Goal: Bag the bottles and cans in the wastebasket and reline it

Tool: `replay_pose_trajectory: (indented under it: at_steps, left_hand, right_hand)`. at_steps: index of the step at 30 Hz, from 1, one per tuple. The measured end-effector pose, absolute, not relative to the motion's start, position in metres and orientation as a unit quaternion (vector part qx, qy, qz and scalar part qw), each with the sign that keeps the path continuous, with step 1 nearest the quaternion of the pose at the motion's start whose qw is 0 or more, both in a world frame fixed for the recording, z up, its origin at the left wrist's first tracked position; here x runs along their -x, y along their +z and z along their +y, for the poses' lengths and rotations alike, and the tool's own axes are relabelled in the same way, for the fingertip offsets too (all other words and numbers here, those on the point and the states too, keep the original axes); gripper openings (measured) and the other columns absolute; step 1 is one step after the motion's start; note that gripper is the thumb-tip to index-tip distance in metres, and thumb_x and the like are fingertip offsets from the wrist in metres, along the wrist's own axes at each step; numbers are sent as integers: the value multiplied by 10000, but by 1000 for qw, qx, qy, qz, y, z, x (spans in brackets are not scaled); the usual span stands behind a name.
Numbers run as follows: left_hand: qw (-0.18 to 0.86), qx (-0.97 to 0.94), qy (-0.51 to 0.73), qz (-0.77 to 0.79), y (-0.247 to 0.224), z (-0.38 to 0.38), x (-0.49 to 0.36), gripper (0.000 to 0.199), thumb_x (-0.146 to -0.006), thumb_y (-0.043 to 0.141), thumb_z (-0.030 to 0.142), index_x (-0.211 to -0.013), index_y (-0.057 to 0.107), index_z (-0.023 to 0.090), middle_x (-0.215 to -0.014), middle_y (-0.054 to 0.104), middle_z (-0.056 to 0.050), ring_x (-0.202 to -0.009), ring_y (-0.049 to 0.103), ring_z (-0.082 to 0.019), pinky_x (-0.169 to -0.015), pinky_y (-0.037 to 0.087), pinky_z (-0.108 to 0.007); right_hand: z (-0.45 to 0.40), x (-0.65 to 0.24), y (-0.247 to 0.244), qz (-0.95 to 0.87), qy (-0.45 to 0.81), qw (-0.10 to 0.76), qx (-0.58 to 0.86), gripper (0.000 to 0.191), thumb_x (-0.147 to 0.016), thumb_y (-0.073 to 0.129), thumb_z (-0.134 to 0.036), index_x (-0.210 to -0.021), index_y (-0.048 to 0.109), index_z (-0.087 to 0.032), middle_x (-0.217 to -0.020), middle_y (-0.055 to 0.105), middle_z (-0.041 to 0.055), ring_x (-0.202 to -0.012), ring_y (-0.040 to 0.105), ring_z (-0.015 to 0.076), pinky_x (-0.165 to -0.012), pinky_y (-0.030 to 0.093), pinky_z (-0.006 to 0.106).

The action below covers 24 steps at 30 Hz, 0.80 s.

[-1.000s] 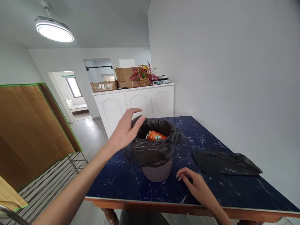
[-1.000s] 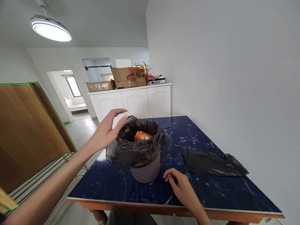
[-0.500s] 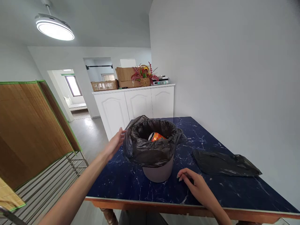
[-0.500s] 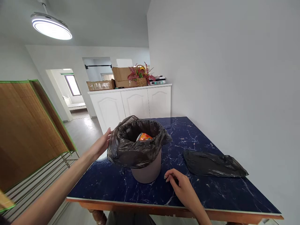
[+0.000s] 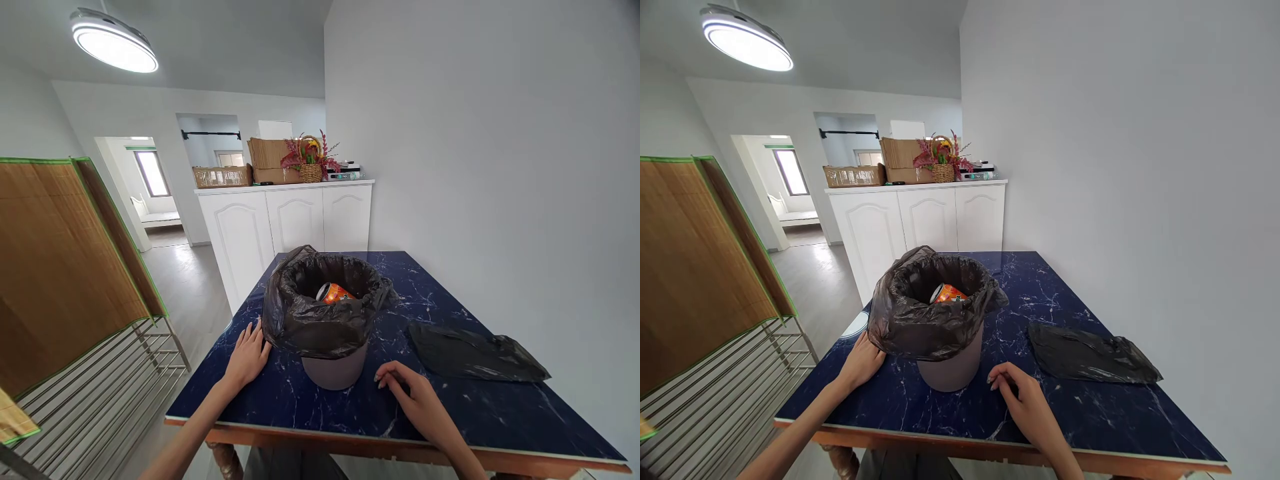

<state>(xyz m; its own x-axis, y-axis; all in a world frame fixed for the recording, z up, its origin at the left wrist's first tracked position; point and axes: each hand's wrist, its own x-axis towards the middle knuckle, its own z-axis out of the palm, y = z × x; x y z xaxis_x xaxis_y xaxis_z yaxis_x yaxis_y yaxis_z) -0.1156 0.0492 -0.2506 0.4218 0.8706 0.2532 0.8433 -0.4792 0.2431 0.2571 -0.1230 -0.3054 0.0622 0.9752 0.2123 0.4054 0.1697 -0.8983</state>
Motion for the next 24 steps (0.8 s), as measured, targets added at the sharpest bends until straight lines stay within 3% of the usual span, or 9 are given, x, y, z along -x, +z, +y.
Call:
replay_pose_trajectory:
  at_steps: [4,9,20,24]
  left_hand:
    - [6,-830,173,530,-257,51,118,477,-1020,430,453,-1296,731,206,-1349,745,-164,-1414,568,-369,-1233,363,-541]
    - [-24,-825,175,537,-267,52,118,504,-1023,365,378,-1276,743,161,-1329,754,-170,-1380,602,-357,-1229,377,-556]
    - [-30,-823,183,538,-270,51,118,464,-1014,397,357,-1238,766,185,-1315,769,-151,-1347,637,-340,-1232,388,-532]
    - [-6,-825,182,535,-263,47,115,442,-1002,431,375,-1220,769,194,-1316,768,-155,-1341,640,-351,-1236,376,-544]
  right_hand:
    - [-122,-258,-309,-616,312,450,566,441,-1095,410,-593,-1086,695,-256,-975,720,90,-854,686,231,-644,482,301]
    - [-122,-258,-315,-601,335,455,565,424,-1087,431,-604,-1106,689,-268,-974,716,81,-687,612,186,-560,416,285]
    - [-126,-257,-310,-603,339,440,572,435,-1085,419,-615,-1114,695,-280,-967,709,68,-548,409,133,-538,314,297]
    - [-126,-256,-307,-600,338,441,576,452,-1079,424,-630,-1101,705,-276,-969,711,76,-650,542,178,-563,348,305]
